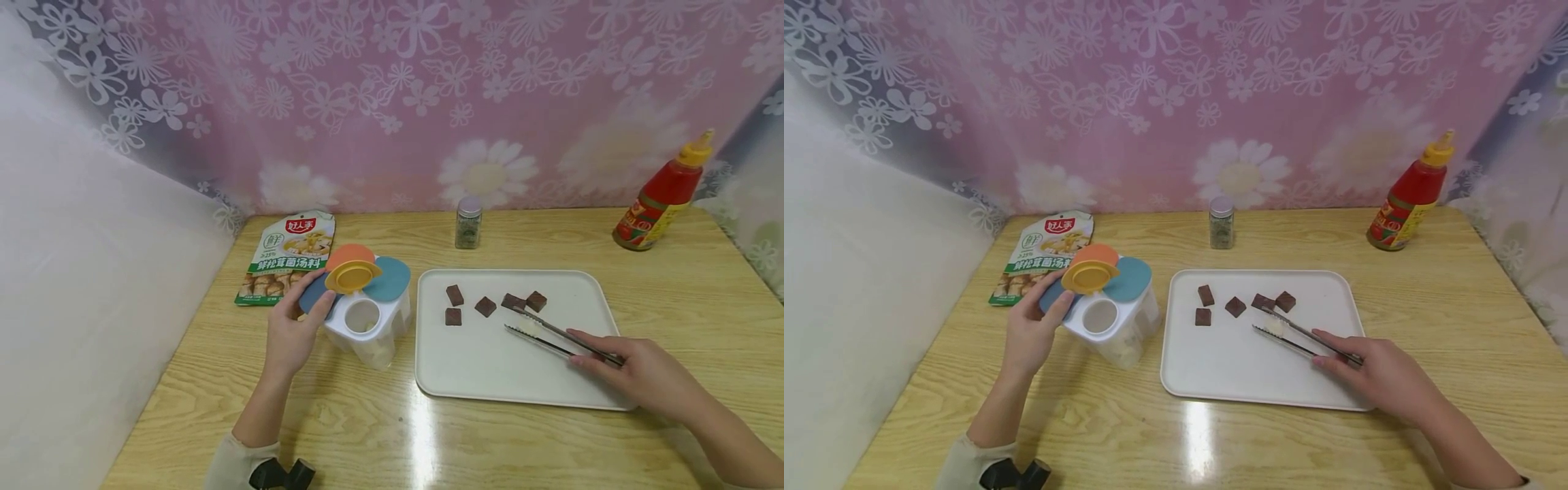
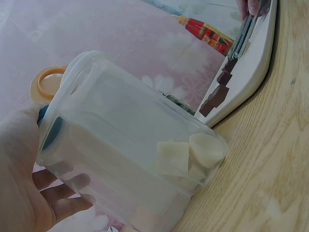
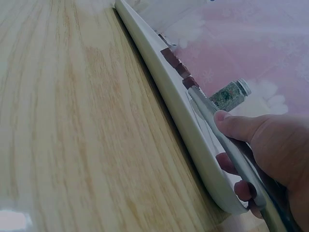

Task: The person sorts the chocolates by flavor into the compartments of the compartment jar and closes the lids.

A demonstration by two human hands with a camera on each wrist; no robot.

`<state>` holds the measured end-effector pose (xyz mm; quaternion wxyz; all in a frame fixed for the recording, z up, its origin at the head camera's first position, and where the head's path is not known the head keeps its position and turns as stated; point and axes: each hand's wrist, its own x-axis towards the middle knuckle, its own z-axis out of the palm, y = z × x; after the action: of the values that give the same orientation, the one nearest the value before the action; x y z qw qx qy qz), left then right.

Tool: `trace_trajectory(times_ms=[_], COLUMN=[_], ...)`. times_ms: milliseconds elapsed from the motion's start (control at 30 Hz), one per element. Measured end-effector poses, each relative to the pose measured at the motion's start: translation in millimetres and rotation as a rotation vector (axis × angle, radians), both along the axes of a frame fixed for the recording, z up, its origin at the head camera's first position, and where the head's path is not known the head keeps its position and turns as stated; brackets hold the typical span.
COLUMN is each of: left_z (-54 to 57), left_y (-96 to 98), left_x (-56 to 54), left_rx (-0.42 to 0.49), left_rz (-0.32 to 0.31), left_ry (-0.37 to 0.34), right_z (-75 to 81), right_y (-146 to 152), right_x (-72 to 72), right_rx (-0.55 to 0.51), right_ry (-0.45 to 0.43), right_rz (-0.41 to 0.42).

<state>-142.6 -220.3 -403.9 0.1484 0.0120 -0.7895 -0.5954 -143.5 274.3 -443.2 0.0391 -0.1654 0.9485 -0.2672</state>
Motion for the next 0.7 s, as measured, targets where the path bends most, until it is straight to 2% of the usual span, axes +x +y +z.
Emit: trace_trajectory(times_ms=[300, 533, 700], left_z=[-0.4, 0.2, 1.0], left_y=[0.6, 1.3, 1.0], left_x=[0.3, 0.9, 0.6], left_rx=[0.004, 0.007, 0.006], left_rz=[0.002, -0.003, 0.006], left_ry=[-0.026, -0.021, -0.023], right_z=[0.6, -3.1, -2.9], right_y=[-1.5, -0.5, -1.0], right_x=[-0.5, 1.1, -0.9], right_rx=[0.053, 0.042, 0.018], right_ry=[-0.016, 0.048, 0.058], right_rz=[-0.011, 0.005, 0.019])
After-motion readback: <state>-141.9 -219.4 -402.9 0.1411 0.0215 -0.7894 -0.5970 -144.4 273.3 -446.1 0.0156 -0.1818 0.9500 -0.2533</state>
